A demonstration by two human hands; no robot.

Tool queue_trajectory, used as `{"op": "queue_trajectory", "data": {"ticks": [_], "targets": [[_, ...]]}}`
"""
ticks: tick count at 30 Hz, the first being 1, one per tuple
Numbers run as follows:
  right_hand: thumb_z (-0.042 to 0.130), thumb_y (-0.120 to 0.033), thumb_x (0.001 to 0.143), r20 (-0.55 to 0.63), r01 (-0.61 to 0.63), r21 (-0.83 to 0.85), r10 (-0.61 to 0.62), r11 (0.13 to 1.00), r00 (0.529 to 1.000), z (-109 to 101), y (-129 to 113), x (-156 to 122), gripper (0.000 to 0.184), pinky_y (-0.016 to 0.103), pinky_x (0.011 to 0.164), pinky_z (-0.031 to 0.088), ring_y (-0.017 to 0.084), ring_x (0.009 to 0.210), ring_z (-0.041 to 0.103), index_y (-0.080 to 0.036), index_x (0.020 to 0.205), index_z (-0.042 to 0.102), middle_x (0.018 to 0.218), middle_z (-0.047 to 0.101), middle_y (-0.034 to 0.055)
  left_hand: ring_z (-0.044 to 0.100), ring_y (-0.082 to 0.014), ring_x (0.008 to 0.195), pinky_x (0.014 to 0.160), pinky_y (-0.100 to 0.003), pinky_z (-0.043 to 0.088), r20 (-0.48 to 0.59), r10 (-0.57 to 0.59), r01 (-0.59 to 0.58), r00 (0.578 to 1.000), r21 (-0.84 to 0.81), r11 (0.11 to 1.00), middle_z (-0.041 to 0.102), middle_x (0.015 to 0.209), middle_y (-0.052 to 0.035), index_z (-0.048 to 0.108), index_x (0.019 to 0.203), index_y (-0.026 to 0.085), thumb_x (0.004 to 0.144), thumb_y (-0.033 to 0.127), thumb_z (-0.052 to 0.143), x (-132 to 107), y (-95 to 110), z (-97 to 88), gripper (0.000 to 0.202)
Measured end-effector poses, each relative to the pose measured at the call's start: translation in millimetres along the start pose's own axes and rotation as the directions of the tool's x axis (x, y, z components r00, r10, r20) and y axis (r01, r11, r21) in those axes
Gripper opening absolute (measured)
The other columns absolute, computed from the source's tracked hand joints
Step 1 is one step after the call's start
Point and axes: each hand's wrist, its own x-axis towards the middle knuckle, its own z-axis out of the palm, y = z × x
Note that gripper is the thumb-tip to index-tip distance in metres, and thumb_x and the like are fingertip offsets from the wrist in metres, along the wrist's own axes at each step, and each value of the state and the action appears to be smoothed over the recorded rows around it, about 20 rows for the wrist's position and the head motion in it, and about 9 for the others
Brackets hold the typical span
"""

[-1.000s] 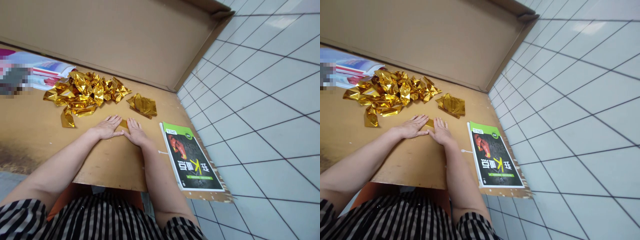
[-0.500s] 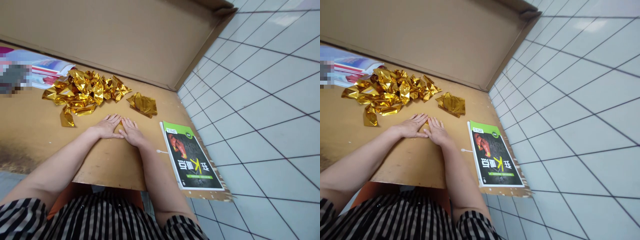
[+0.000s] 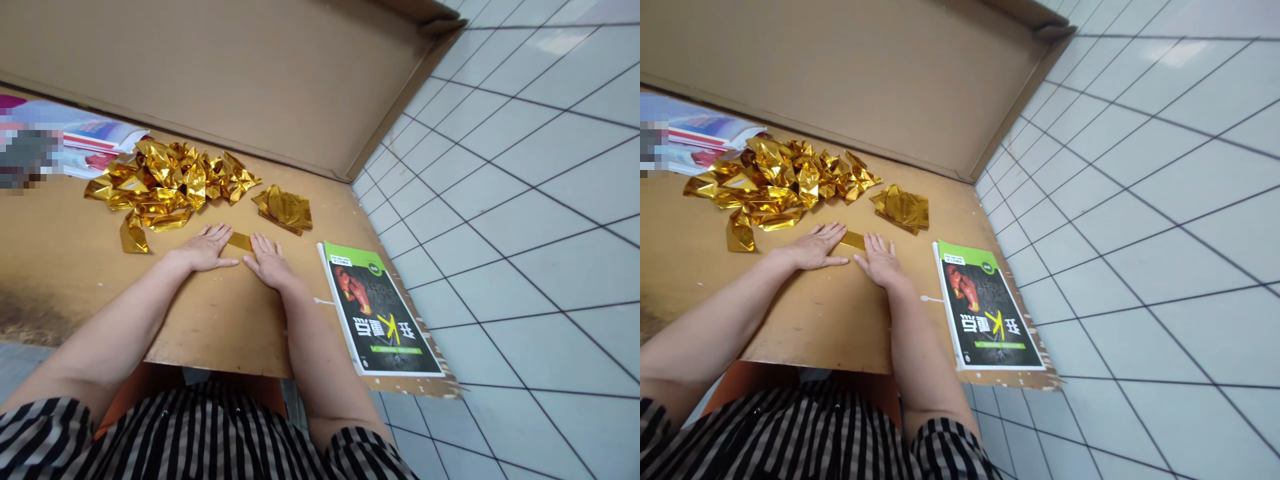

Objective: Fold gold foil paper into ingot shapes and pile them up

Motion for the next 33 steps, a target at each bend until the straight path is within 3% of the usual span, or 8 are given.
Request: {"op": "queue_trajectory", "data": {"ticks": [5, 8, 13, 18, 22, 26, 29, 33], "targets": [[0.023, -0.052, 0.099, -0.017, -0.033, 0.021, 0.033, 0.999, 0.999, -0.4, 8.8, 1.3, 0.069, 0.048, 0.122, 0.008, 0.023, 0.153, 0.010, -0.014, 0.157, 0.019, 0.165, 0.016, 0.0130, 0.016, -0.0289, 0.151, 0.121, -0.045, 0.016, -0.034, -0.006, 0.006, 0.999, 0.011, 1.000, 0.021, 0.162, -0.0158, 0.024, 0.155, 0.010, 0.096, 0.063, 0.028, 1.1, -6.1, 0.3, 0.080], [0.023, -0.053, 0.099, -0.018, -0.030, 0.020, 0.031, 0.999, 0.999, -0.5, 10.2, 1.3, 0.069, 0.049, 0.122, 0.008, 0.023, 0.153, 0.010, -0.015, 0.157, 0.020, 0.165, 0.016, 0.0126, 0.024, -0.0286, 0.150, 0.121, -0.046, 0.019, -0.125, 0.005, -0.003, 0.992, 0.018, 1.000, 0.032, 0.159, -0.0159, 0.035, 0.151, 0.011, 0.099, 0.056, 0.030, 4.7, -6.3, 3.9, 0.069], [0.023, -0.052, 0.099, -0.001, -0.047, 0.005, 0.047, 0.999, 0.999, -2.4, 6.6, 0.4, 0.071, 0.047, 0.122, 0.007, 0.023, 0.153, 0.008, -0.011, 0.157, 0.018, 0.165, 0.014, 0.0144, 0.036, -0.0261, 0.144, 0.118, -0.045, 0.029, -0.277, 0.134, -0.133, 0.952, 0.024, 0.991, 0.047, 0.152, -0.0122, 0.046, 0.145, 0.017, 0.099, 0.043, 0.039, 9.7, -5.5, 7.3, 0.053], [0.024, -0.050, 0.099, 0.015, -0.055, -0.005, 0.055, 0.998, 0.998, -4.3, 4.8, 0.0, 0.071, 0.047, 0.122, 0.005, 0.022, 0.153, 0.006, -0.009, 0.157, 0.016, 0.165, 0.012, 0.0146, 0.051, -0.0254, 0.133, 0.112, -0.043, 0.039, -0.266, 0.219, -0.219, 0.939, 0.030, 0.975, 0.064, 0.134, -0.0089, 0.066, 0.123, 0.021, 0.097, 0.033, 0.042, 11.5, -4.3, 5.9, 0.037], [0.023, -0.050, 0.100, 0.011, -0.067, -0.019, 0.067, 0.998, 0.998, -5.9, 5.5, -1.1, 0.069, 0.048, 0.122, 0.006, 0.022, 0.153, 0.008, -0.013, 0.157, 0.018, 0.165, 0.014, 0.0136, 0.053, -0.0267, 0.131, 0.112, -0.044, 0.041, -0.246, 0.179, -0.183, 0.952, 0.010, 0.983, 0.062, 0.137, -0.0090, 0.066, 0.124, 0.020, 0.096, 0.032, 0.044, 12.0, -4.0, 5.5, 0.037], [0.025, -0.047, 0.100, 0.010, -0.157, -0.051, 0.158, 0.986, 0.987, -8.5, 7.5, -2.0, 0.068, 0.050, 0.122, 0.007, 0.024, 0.153, 0.008, -0.009, 0.156, 0.020, 0.165, 0.014, 0.0163, 0.055, -0.0263, 0.129, 0.112, -0.043, 0.042, -0.251, 0.160, -0.166, 0.954, 0.001, 0.986, 0.063, 0.136, -0.0084, 0.067, 0.124, 0.020, 0.095, 0.031, 0.047, 12.6, -4.4, 6.0, 0.037], [0.029, -0.043, 0.101, -0.045, -0.209, -0.063, 0.206, 0.976, 0.978, -9.3, 10.2, -1.5, 0.062, 0.055, 0.120, 0.009, 0.027, 0.152, 0.014, -0.010, 0.153, 0.029, 0.163, 0.021, 0.0181, 0.057, -0.0259, 0.127, 0.111, -0.043, 0.043, -0.275, 0.155, -0.166, 0.949, -0.017, 0.986, 0.064, 0.134, -0.0079, 0.068, 0.122, 0.021, 0.095, 0.032, 0.047, 12.4, -5.3, 6.0, 0.036], [0.039, -0.029, 0.097, -0.197, -0.160, -0.055, 0.146, 0.986, 0.969, -8.5, 13.0, -0.2, 0.051, 0.055, 0.116, 0.021, 0.029, 0.143, 0.036, -0.014, 0.146, 0.041, 0.153, 0.042, 0.0185, 0.057, -0.0259, 0.126, 0.111, -0.044, 0.042, -0.301, 0.151, -0.172, 0.942, -0.044, 0.984, 0.065, 0.133, -0.0086, 0.069, 0.120, 0.021, 0.094, 0.032, 0.048, 12.1, -6.4, 6.2, 0.035]]}}
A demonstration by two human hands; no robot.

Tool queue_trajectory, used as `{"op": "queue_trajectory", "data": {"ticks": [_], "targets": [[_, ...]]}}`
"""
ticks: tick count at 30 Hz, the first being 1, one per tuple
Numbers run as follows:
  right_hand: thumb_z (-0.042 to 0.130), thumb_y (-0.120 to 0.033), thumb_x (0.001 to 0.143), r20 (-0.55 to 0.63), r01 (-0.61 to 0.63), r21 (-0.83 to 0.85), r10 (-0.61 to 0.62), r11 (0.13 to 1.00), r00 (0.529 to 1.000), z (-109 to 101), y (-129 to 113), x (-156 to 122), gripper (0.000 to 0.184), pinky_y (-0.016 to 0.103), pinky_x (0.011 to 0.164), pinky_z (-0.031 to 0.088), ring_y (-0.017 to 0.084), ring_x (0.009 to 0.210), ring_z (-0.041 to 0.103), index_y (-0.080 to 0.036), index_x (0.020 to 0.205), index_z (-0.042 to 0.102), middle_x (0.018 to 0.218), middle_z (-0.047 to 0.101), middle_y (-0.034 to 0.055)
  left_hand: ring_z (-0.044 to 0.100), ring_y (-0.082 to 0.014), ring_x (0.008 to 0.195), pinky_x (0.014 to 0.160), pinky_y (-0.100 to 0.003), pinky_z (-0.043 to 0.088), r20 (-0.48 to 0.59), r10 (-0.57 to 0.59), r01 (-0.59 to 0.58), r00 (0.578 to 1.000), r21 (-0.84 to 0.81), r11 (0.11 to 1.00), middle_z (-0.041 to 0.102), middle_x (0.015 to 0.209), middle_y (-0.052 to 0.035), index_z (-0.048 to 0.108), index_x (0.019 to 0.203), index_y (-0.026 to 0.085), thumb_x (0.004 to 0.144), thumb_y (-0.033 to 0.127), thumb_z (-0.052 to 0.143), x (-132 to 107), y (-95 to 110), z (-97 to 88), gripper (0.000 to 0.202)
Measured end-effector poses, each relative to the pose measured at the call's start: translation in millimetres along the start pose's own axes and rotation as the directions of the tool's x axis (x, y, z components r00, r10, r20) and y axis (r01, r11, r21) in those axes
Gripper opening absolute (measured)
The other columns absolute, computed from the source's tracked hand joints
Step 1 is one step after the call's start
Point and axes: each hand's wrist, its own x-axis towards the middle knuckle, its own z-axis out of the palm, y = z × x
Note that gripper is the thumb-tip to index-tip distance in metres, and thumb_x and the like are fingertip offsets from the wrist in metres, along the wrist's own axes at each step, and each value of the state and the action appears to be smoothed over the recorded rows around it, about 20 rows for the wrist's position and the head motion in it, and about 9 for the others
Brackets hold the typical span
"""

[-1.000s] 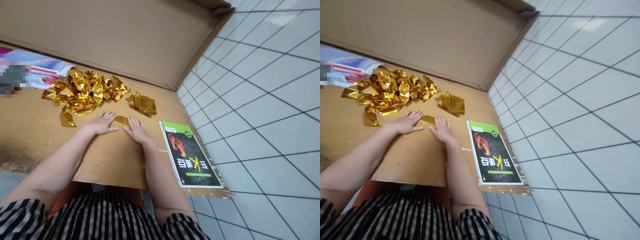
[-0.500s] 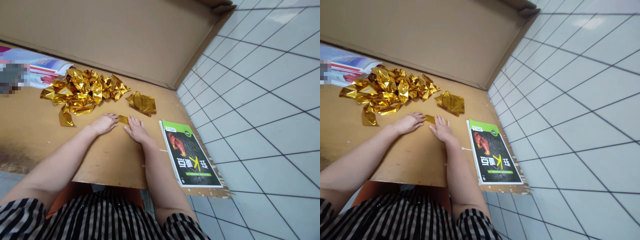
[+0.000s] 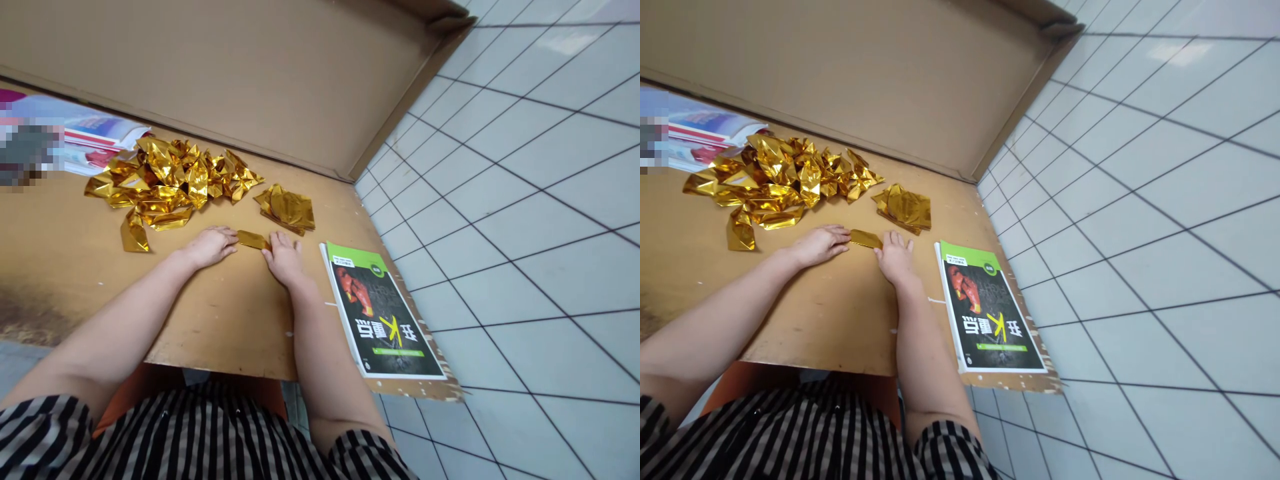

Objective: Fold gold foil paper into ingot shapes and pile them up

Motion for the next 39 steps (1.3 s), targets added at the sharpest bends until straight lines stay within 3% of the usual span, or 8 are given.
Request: {"op": "queue_trajectory", "data": {"ticks": [3, 8, 21, 32, 39], "targets": [[0.044, -0.022, 0.093, -0.069, 0.050, 0.035, -0.048, 0.998, 0.996, 1.1, 0.7, 0.9, 0.049, 0.045, 0.110, 0.034, 0.028, 0.127, 0.050, -0.012, 0.141, 0.048, 0.138, 0.057, 0.0181, 0.058, -0.0260, 0.124, 0.110, -0.043, 0.044, -0.012, 0.007, -0.007, 1.000, -0.028, 1.000, 0.067, 0.130, -0.0092, 0.070, 0.118, 0.021, 0.094, 0.032, 0.049, 0.3, -0.1, 0.4, 0.034], [0.046, -0.019, 0.091, -0.093, 0.049, 0.064, -0.043, 0.997, 0.995, 4.5, 2.0, 3.8, 0.045, 0.039, 0.102, 0.041, 0.027, 0.115, 0.054, -0.014, 0.135, 0.056, 0.120, 0.064, 0.0151, 0.061, -0.0259, 0.118, 0.106, -0.040, 0.046, -0.038, -0.037, 0.035, 0.999, -0.052, 0.998, 0.068, 0.124, -0.0112, 0.066, 0.122, 0.018, 0.092, 0.029, 0.052, -0.6, 1.5, -2.4, 0.035], [0.042, -0.016, 0.094, -0.117, 0.062, 0.061, -0.054, 0.996, 0.992, 9.4, -1.6, 6.8, 0.038, 0.037, 0.099, 0.042, 0.026, 0.111, 0.056, -0.015, 0.126, 0.063, 0.114, 0.066, 0.0134, 0.064, -0.0253, 0.103, 0.095, -0.037, 0.051, -0.116, -0.164, 0.160, 0.980, -0.040, 0.986, 0.073, 0.105, -0.0089, 0.071, 0.111, 0.019, 0.092, 0.027, 0.047, -1.5, -0.3, -8.1, 0.032], [0.034, -0.023, 0.096, -0.226, 0.085, 0.148, -0.050, 0.985, 0.973, 10.8, -0.5, 6.6, 0.041, 0.037, 0.097, 0.046, 0.026, 0.105, 0.058, -0.017, 0.118, 0.068, 0.108, 0.065, 0.0124, 0.066, -0.0217, 0.089, 0.086, -0.033, 0.053, -0.203, -0.293, 0.254, 0.935, -0.197, 0.947, 0.071, 0.094, -0.0061, 0.075, 0.107, 0.020, 0.090, 0.033, 0.047, 0.4, -0.7, -7.1, 0.035], [0.033, -0.022, 0.097, -0.166, 0.008, 0.163, 0.019, 0.987, 0.986, 7.2, -6.5, 4.9, 0.042, 0.033, 0.094, 0.048, 0.024, 0.106, 0.063, -0.019, 0.119, 0.068, 0.113, 0.070, 0.0112, 0.065, -0.0200, 0.081, 0.080, -0.030, 0.054, -0.193, -0.377, 0.319, 0.906, -0.275, 0.907, 0.072, 0.096, -0.0063, 0.076, 0.105, 0.018, 0.086, 0.031, 0.049, 0.9, 6.0, -9.4, 0.035]]}}
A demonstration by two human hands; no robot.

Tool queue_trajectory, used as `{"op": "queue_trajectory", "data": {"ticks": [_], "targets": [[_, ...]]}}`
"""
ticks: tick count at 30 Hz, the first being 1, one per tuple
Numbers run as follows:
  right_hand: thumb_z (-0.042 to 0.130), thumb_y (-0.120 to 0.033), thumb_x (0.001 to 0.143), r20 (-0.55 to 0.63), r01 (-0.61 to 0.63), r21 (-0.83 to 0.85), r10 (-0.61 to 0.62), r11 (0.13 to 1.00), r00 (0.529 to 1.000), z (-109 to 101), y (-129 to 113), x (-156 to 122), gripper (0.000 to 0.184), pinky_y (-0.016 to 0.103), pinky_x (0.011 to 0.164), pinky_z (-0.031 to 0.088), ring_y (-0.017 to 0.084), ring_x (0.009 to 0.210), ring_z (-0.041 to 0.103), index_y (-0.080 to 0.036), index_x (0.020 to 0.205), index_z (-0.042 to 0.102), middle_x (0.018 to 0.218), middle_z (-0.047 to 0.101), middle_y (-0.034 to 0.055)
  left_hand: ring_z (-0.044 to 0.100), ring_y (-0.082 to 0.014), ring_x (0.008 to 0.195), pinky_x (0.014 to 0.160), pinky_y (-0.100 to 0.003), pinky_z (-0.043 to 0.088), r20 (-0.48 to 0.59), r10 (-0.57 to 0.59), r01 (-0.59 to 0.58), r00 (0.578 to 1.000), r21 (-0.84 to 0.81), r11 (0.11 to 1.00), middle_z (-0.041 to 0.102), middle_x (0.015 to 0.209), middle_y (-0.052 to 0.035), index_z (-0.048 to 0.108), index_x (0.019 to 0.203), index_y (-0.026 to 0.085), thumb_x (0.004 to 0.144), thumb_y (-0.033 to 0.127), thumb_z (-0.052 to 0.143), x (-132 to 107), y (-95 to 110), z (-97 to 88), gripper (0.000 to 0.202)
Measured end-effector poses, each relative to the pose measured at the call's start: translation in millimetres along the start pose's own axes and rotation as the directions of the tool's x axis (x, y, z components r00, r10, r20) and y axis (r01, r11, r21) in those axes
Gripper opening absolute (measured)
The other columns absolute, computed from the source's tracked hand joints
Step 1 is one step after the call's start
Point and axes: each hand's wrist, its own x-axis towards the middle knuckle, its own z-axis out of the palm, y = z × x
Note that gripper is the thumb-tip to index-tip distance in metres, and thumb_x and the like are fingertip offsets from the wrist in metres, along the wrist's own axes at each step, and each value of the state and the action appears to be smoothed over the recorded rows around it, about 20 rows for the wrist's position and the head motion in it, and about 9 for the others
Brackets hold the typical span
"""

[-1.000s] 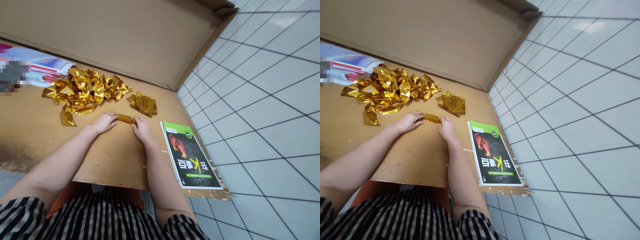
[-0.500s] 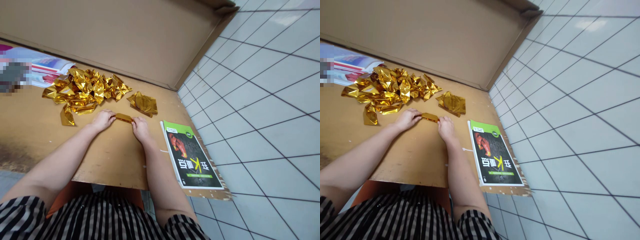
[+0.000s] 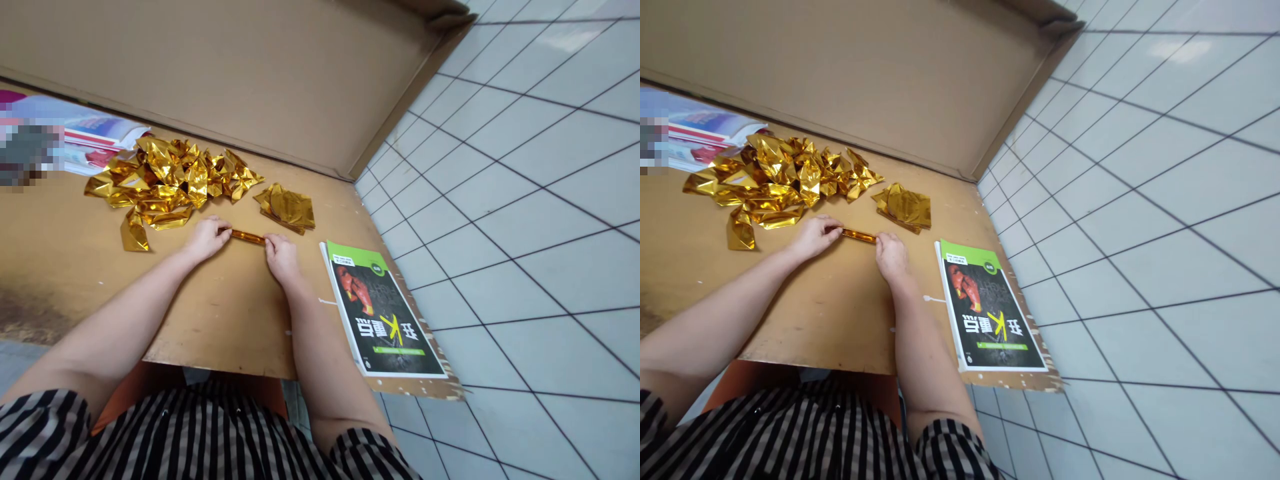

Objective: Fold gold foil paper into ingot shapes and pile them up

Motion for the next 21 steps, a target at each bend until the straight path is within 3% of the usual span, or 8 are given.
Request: {"op": "queue_trajectory", "data": {"ticks": [5, 14, 21], "targets": [[0.033, -0.024, 0.098, 0.000, -0.008, 0.004, 0.008, 1.000, 1.000, -1.1, -0.5, -0.2, 0.040, 0.033, 0.093, 0.048, 0.023, 0.108, 0.065, -0.024, 0.118, 0.068, 0.116, 0.072, 0.0079, 0.067, -0.0210, 0.082, 0.081, -0.031, 0.055, 0.009, -0.022, 0.022, 1.000, 0.004, 1.000, 0.074, 0.097, -0.0059, 0.077, 0.103, 0.019, 0.084, 0.028, 0.051, -0.1, 1.6, -0.4, 0.033], [0.035, -0.021, 0.095, -0.047, -0.006, 0.054, 0.008, 0.999, 0.999, -0.2, -1.1, -0.3, 0.040, 0.034, 0.094, 0.048, 0.023, 0.107, 0.064, -0.019, 0.121, 0.065, 0.118, 0.070, 0.0099, 0.070, -0.0223, 0.084, 0.078, -0.030, 0.054, 0.037, -0.111, 0.112, 0.993, -0.031, 0.993, 0.078, 0.095, -0.0040, 0.078, 0.101, 0.024, 0.088, 0.030, 0.054, -1.6, 5.4, -2.8, 0.028], [0.036, -0.019, 0.095, -0.056, -0.032, 0.045, 0.034, 0.998, 0.998, -3.6, -2.5, -1.3, 0.038, 0.033, 0.092, 0.049, 0.024, 0.105, 0.066, -0.020, 0.116, 0.067, 0.117, 0.071, 0.0094, 0.071, -0.0240, 0.094, 0.084, -0.031, 0.053, 0.062, -0.120, 0.123, 0.991, -0.050, 0.991, 0.078, 0.099, -0.0037, 0.079, 0.101, 0.026, 0.090, 0.027, 0.055, -2.1, 8.5, -4.3, 0.026]]}}
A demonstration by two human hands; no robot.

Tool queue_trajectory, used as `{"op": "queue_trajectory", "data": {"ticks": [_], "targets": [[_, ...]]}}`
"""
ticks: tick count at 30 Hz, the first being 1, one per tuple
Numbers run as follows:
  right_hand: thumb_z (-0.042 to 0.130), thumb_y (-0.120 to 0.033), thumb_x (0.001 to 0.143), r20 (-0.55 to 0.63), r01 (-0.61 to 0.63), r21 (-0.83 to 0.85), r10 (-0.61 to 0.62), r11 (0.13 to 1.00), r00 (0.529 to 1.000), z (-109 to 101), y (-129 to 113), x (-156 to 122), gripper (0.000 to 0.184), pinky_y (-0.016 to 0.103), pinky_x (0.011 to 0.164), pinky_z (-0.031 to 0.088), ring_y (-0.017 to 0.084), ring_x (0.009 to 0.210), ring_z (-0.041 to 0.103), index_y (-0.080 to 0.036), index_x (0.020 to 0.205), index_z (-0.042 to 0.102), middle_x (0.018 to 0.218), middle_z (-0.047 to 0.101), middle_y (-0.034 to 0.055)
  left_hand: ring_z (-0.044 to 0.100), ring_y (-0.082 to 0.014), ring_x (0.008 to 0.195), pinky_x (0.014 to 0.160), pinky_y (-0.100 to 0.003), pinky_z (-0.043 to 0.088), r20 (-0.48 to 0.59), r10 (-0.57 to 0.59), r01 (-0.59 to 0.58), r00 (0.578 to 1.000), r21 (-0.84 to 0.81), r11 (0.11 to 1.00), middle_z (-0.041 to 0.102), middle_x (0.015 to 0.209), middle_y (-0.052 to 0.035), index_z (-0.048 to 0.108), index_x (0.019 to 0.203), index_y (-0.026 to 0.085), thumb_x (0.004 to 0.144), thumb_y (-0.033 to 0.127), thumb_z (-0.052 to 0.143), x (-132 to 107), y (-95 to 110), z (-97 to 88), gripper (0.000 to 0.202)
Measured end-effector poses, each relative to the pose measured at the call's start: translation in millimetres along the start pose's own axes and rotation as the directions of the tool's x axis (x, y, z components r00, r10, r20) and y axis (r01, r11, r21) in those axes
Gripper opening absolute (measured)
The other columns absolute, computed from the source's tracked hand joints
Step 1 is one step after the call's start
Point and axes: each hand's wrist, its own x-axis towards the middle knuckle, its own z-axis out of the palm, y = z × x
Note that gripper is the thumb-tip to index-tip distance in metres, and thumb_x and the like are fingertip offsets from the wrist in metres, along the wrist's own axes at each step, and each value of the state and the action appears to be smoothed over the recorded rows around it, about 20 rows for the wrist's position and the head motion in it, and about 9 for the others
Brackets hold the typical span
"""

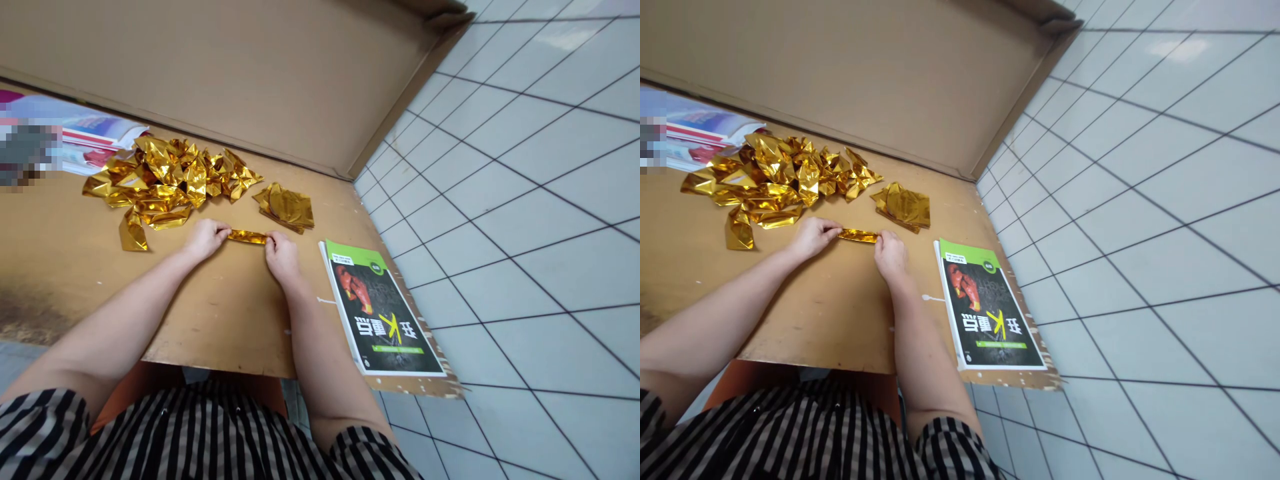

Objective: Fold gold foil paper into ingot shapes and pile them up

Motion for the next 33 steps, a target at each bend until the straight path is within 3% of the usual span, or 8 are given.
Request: {"op": "queue_trajectory", "data": {"ticks": [12, 19, 33], "targets": [[0.045, -0.020, 0.092, -0.083, -0.027, 0.106, 0.036, 0.994, 0.996, 4.7, 2.6, 0.3, 0.030, 0.031, 0.085, 0.048, 0.023, 0.099, 0.068, -0.022, 0.105, 0.072, 0.109, 0.074, 0.0074, 0.069, -0.0216, 0.088, 0.081, -0.028, 0.051, -0.051, -0.047, 0.046, 0.998, -0.020, 0.999, 0.078, 0.094, -0.0036, 0.079, 0.095, 0.023, 0.088, 0.027, 0.060, 1.3, 1.6, 0.7, 0.021], [0.044, -0.028, 0.095, -0.051, -0.101, 0.084, 0.105, 0.991, 0.993, 0.7, -2.3, -3.0, 0.030, 0.028, 0.073, 0.046, 0.023, 0.087, 0.068, -0.023, 0.104, 0.072, 0.094, 0.076, 0.0069, 0.068, -0.0207, 0.084, 0.079, -0.028, 0.050, -0.049, -0.061, 0.061, 0.997, -0.003, 0.998, 0.078, 0.092, -0.0038, 0.079, 0.093, 0.023, 0.087, 0.025, 0.059, 2.2, 1.8, 1.3, 0.020], [0.045, -0.023, 0.093, -0.049, -0.106, 0.100, 0.112, 0.989, 0.993, 3.9, -1.3, -1.3, 0.027, 0.029, 0.072, 0.045, 0.023, 0.082, 0.066, -0.021, 0.102, 0.070, 0.089, 0.074, 0.0079, 0.066, -0.0205, 0.079, 0.076, -0.028, 0.047, -0.071, -0.049, 0.047, 0.996, -0.031, 0.998, 0.076, 0.083, -0.0041, 0.078, 0.090, 0.021, 0.087, 0.026, 0.058, 1.8, 1.6, 3.4, 0.021]]}}
